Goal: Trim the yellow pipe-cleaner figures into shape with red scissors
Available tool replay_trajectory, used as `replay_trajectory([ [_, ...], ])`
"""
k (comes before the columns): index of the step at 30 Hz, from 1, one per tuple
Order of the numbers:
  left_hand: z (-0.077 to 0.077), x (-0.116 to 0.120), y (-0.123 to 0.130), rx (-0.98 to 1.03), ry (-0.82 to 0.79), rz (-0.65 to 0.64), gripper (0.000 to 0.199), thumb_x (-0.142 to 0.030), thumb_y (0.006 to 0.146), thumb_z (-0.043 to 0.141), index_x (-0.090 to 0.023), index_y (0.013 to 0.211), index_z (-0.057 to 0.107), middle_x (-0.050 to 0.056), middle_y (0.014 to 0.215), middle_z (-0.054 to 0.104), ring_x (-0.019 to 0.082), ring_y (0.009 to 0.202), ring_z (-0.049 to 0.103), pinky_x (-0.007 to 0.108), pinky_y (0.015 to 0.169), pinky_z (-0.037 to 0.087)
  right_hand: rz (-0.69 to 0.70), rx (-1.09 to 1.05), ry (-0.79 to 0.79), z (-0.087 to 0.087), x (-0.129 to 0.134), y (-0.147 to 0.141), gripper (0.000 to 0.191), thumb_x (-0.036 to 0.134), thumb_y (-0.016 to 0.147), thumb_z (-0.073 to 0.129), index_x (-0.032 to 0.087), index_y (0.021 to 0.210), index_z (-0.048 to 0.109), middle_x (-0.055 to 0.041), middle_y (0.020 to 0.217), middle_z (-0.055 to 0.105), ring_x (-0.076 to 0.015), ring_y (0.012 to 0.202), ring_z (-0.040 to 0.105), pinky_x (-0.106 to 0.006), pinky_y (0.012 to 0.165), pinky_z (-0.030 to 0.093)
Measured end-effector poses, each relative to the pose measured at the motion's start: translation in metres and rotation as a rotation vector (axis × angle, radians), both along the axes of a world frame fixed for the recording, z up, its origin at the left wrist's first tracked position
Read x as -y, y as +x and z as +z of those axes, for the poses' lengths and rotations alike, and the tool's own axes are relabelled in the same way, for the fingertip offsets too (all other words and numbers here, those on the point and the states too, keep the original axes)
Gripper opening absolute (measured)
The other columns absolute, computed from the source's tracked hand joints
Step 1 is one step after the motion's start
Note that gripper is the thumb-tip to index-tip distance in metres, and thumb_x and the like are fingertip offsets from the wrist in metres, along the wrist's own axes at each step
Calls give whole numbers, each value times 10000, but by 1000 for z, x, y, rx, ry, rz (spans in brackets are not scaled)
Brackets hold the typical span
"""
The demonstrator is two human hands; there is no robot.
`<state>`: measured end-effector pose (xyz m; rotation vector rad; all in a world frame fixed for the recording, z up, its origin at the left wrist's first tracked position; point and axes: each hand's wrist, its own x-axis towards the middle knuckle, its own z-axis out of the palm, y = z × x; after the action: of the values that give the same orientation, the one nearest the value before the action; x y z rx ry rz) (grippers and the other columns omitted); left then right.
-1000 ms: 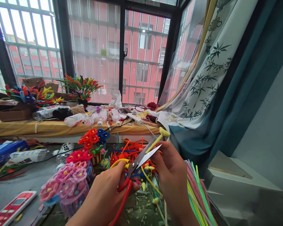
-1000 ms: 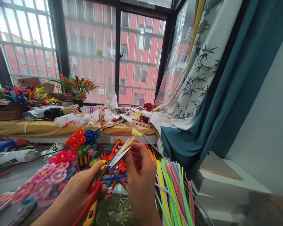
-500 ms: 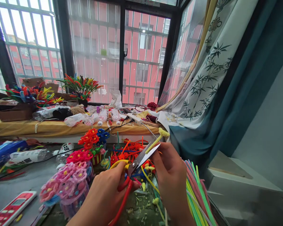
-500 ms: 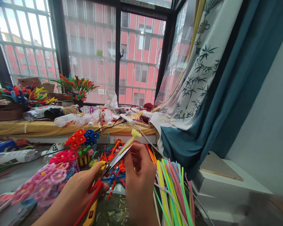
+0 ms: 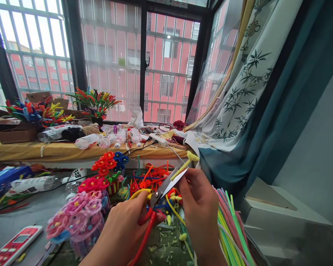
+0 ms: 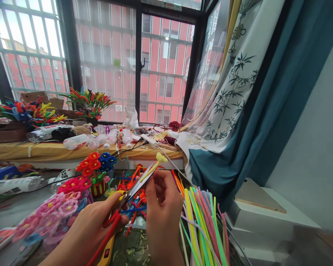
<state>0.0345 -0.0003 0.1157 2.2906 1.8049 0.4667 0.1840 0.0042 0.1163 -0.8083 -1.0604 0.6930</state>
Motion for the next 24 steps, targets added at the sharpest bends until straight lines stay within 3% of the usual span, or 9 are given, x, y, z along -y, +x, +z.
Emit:
replay_trajectory([
  [5, 4, -1, 2, 19, -42, 2, 165, -285, 810, 461, -241, 928, 568, 67, 908, 748, 307, 880, 704, 292, 671, 384, 18, -11, 14, 1, 0, 0, 191, 403, 894, 629, 213, 878, 629, -17, 792, 709, -154, 707, 680, -222, 584, 515],
  [11, 13, 3, 5, -1, -89, 74, 346, -267, 716, 491, -254, 1058, 541, 52, 927, 740, 327, 914, 704, 310, 662, 381, 11, 6, 27, 1, 1, 0, 140, 358, 899, 617, 219, 911, 626, -2, 794, 702, -131, 660, 646, -203, 552, 478],
  [24, 9, 0, 1, -54, -75, 62, 239, -328, 816, 490, -256, 1023, 583, 71, 1010, 755, 334, 994, 692, 327, 731, 416, 20, 26, 34, -1, 0, -1, 177, 380, 900, 618, 206, 915, 649, -46, 907, 740, -155, 724, 683, -234, 595, 513],
])
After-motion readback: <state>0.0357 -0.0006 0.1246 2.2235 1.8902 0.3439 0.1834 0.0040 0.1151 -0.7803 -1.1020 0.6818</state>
